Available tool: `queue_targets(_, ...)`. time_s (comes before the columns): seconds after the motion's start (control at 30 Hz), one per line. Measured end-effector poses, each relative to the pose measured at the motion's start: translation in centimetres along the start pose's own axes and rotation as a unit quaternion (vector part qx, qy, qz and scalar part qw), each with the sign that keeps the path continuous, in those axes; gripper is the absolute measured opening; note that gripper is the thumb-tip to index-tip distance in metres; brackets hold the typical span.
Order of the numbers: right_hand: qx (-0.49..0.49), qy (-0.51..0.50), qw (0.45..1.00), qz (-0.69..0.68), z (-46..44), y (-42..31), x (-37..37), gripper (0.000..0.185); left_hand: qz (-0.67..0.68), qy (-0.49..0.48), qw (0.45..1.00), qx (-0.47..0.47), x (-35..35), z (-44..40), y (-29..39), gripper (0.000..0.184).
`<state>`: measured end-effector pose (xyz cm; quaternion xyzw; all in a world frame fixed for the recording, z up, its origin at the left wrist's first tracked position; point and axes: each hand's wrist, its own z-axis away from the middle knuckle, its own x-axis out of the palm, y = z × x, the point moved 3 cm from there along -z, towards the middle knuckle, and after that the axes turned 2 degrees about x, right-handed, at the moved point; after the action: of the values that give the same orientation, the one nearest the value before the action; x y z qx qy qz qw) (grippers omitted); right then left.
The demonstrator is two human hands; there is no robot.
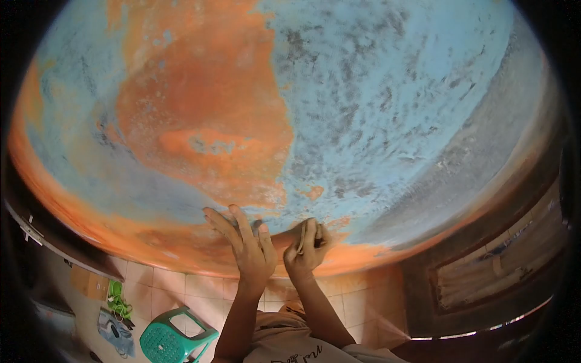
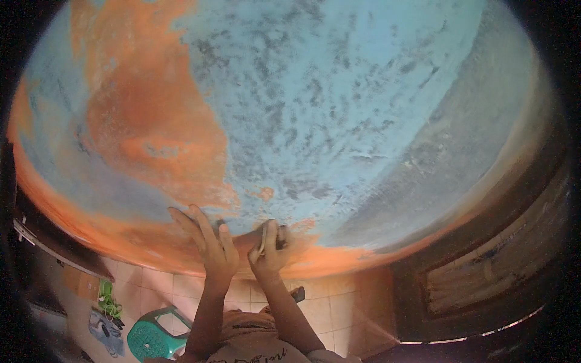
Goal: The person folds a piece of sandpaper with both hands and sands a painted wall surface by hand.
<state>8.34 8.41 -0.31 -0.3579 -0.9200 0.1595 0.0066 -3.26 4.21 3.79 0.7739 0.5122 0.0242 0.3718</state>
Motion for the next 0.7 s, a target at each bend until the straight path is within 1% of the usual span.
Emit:
queue_targets(0.03, -0.001, -0.001, 1.0, -0.003, 0.2, -0.5, -0.1, 0.052, -0.002, 0.002, 1.0, -0.001, -0.2, 0.0, -0.1, 0.065)
queue_targets(0.1, 0.092, -0.094, 0.99, -0.046, 0.9, -1.4, -0.3, 0.055, -0.021, -0.003, 1.0, 0.01, -0.3, 0.1, -0.3, 0.068)
queue_targets(0.13, 0.031, -0.105, 0.994, -0.019, 0.8, -2.2, -0.3, 0.059, -0.02, -0.003, 1.0, 0.01, -0.1, 0.1, -0.2, 0.068)
queue_targets(0.17, 0.031, -0.104, 0.994, -0.018, 0.9, -1.6, -0.2, 0.059, -0.025, 0.001, 1.0, 0.015, -0.1, 0.0, 0.0, 0.07)
queue_targets(0.2, 0.059, -0.068, 0.995, -0.036, 0.9, -0.7, -0.3, 0.061, -0.031, 0.005, 0.999, 0.021, -0.2, -0.1, 0.1, 0.072)
queue_targets(0.27, 0.064, -0.006, 0.998, -0.008, 1.1, 0.1, -0.1, 0.063, -0.025, -0.001, 1.0, 0.018, -0.4, -0.1, 0.0, 0.073)
queue_targets(0.3, 0.063, -0.007, 0.998, -0.01, 1.4, 0.1, -0.2, 0.063, -0.016, -0.007, 1.0, 0.015, -0.4, 0.0, 0.0, 0.074)
queue_targets(0.37, 0.028, -0.111, 0.993, -0.021, 1.1, -1.0, -0.3, 0.062, -0.015, -0.003, 1.0, 0.017, -0.3, -0.1, 0.1, 0.074)
queue_targets(0.4, 0.004, -0.095, 0.995, -0.026, 0.3, -0.7, -0.6, 0.061, -0.015, 0.001, 1.0, 0.021, -0.2, -0.1, 0.2, 0.074)
queue_targets(0.43, 0.003, -0.094, 0.995, -0.026, 0.1, -0.6, -0.3, 0.061, -0.015, 0.001, 1.0, 0.022, -0.2, -0.1, 0.2, 0.074)
queue_targets(0.5, 0.063, 0.013, 0.998, -0.017, 0.1, -0.1, -0.4, 0.06, -0.015, -0.005, 1.0, 0.009, -0.2, 0.0, 0.1, 0.074)
queue_targets(0.53, 0.088, -0.079, 0.99, -0.074, 0.3, -0.2, -0.5, 0.059, -0.016, -0.004, 1.0, 0.009, -0.2, 0.0, 0.1, 0.074)
queue_targets(0.57, 0.088, -0.078, 0.99, -0.073, 0.1, 0.1, -0.4, 0.059, -0.022, 0.0, 1.0, 0.015, 0.0, 0.1, 0.0, 0.074)
queue_targets(0.63, -0.059, -0.065, 0.996, -0.024, -0.6, -0.5, 0.0, 0.057, -0.026, 0.001, 0.999, 0.025, 0.0, 0.0, 0.0, 0.074)
queue_targets(0.67, -0.059, -0.062, 0.996, -0.024, -0.5, -0.6, -0.1, 0.057, -0.014, 0.001, 1.0, 0.022, -0.2, 0.0, 0.0, 0.073)
queue_targets(0.7, -0.004, -0.073, 0.996, -0.041, -0.3, -0.3, -0.1, 0.057, -0.004, 0.002, 1.0, 0.017, -0.3, 0.0, 0.0, 0.073)
